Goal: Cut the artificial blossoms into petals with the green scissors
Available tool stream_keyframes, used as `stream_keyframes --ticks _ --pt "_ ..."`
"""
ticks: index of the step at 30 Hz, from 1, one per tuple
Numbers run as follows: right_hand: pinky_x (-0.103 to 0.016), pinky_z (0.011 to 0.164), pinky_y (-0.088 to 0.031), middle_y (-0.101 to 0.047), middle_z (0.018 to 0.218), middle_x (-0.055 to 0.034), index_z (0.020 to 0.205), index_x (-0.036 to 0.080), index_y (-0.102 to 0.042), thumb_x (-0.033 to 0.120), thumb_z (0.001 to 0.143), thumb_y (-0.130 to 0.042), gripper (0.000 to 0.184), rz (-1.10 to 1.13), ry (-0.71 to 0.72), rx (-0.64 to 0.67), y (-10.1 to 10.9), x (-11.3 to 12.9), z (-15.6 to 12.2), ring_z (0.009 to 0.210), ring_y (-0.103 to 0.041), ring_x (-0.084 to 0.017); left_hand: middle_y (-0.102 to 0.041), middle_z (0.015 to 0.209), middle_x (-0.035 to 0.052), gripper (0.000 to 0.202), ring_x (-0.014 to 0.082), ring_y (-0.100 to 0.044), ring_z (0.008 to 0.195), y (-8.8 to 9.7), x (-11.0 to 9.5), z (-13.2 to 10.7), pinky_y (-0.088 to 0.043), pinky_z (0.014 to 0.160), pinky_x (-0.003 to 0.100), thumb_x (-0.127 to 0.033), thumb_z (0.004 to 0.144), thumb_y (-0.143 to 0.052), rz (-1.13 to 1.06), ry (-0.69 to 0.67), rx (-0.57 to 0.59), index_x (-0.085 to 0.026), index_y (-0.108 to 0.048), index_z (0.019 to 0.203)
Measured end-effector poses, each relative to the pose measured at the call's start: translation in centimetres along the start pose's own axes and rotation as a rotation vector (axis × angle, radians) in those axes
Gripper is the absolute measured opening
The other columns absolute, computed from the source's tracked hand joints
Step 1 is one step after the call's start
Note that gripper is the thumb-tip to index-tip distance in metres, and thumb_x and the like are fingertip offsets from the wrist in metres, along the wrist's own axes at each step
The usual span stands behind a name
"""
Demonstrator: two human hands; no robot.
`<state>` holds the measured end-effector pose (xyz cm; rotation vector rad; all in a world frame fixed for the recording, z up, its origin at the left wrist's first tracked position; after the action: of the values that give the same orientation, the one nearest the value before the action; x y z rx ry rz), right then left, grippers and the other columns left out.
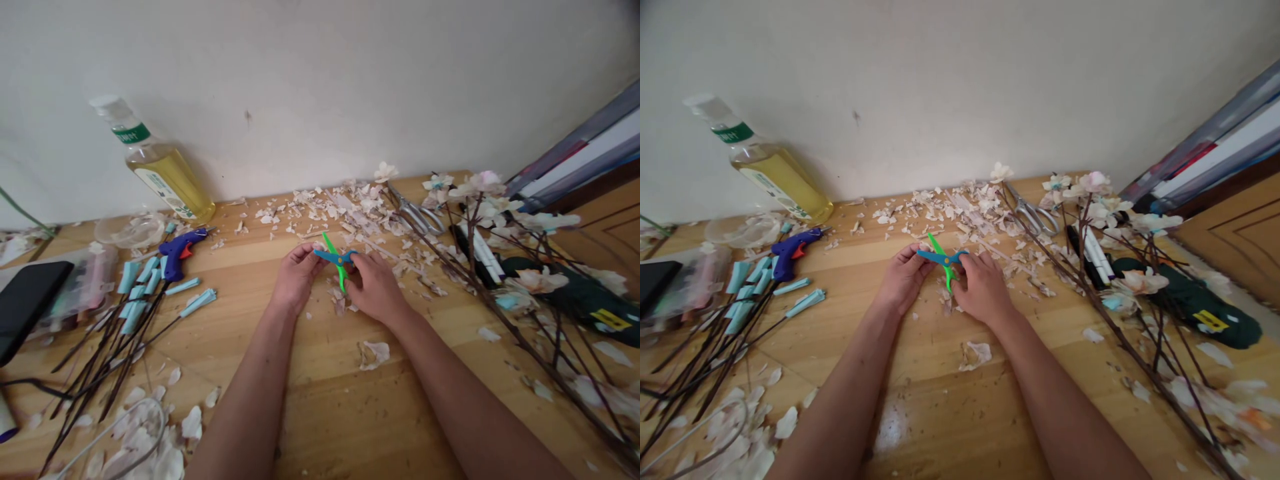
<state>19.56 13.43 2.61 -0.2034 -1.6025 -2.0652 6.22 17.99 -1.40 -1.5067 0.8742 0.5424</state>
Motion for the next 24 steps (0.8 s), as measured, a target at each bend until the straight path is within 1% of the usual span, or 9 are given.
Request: stream_keyframes --ticks 2,5,9,11,17,21,24 --pt "-0.039 0.077 -0.039 -0.064 0.086 -0.0061 0.087 0.023 -0.052 0.024 0.081 -0.058 0.008 0.021 0.001 0.012 -0.08 0.21 -0.01 0.088 -0.051 -0.028 -0.069 0.079 -0.0007 0.03 0.0114 -0.066 0.075 -0.12 0.01 -0.02 -0.054 0.086 0.03 -0.032 0.062 -0.09 -0.004 -0.015 0.004 -0.017 -0.069 0.077" --pt "-0.038 0.076 -0.039 -0.063 0.084 -0.0054 0.085 0.023 -0.051 0.026 0.083 -0.058 0.008 0.052 -0.009 0.014 -0.1 0.27 0.05 0.086 -0.051 -0.027 -0.069 0.077 -0.0004 0.029 0.012 -0.065 0.073 -0.7 0.14 -0.11 -0.054 0.084 0.03 -0.032 0.063 -0.089 0.007 -0.016 0.044 -0.017 -0.069 0.077" --pt "-0.037 0.075 -0.038 -0.062 0.082 -0.0048 0.083 0.024 -0.05 0.026 0.083 -0.058 0.008 0.073 -0.024 0.004 -0.03 0.06 0.17 0.084 -0.05 -0.026 -0.067 0.073 -0.0018 0.027 0.0089 -0.062 0.066 -0.83 0.3 -0.15 -0.053 0.075 0.025 -0.03 0.063 -0.089 0.005 -0.008 0.044 -0.017 -0.068 0.074" --pt "-0.037 0.074 -0.038 -0.062 0.082 -0.0046 0.083 0.024 -0.05 0.025 0.082 -0.058 0.008 0.071 -0.027 0.002 -0.02 -0.04 0.18 0.083 -0.05 -0.025 -0.067 0.072 -0.002 0.028 0.0085 -0.061 0.064 -0.74 0.37 -0.09 -0.052 0.072 0.024 -0.03 0.063 -0.089 0.01 -0.009 0.037 -0.017 -0.067 0.074" --pt "-0.036 0.072 -0.037 -0.062 0.08 -0.0043 0.082 0.024 -0.05 0.023 0.08 -0.058 0.008 0.065 -0.002 0.001 0.04 0.11 0.16 0.082 -0.051 -0.025 -0.068 0.075 -0.0011 0.026 0.0107 -0.065 0.071 -0.48 0.26 0.09 -0.053 0.077 0.026 -0.029 0.066 -0.087 0.018 -0.047 0.024 -0.018 -0.067 0.078" --pt "-0.036 0.072 -0.036 -0.062 0.081 -0.0044 0.082 0.024 -0.051 0.022 0.08 -0.057 0.008 0.066 0.004 0.015 -0.02 0.28 0.15 0.082 -0.051 -0.025 -0.068 0.075 -0.0015 0.024 0.0106 -0.065 0.071 -0.36 0.13 0.1 -0.052 0.079 0.026 -0.026 0.066 -0.086 0.01 -0.062 0.009 -0.017 -0.066 0.078" --pt "-0.036 0.073 -0.037 -0.062 0.081 -0.0045 0.083 0.024 -0.051 0.022 0.08 -0.058 0.008 0.074 0.004 0.022 -0.05 0.38 0.13 0.083 -0.05 -0.025 -0.068 0.075 -0.001 0.025 0.0106 -0.065 0.07 -0.45 -0.01 0.05 -0.052 0.078 0.027 -0.027 0.066 -0.086 0.013 -0.071 0.007 -0.017 -0.066 0.078"
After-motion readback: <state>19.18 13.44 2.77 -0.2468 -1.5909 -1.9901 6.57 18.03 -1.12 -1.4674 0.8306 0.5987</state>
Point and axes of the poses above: each hand's wrist, its own z-axis towards the middle knuckle, its own y-axis out of the back of the hand, x = y × z, the point moved 10 cm from there along z, towards the middle knuckle
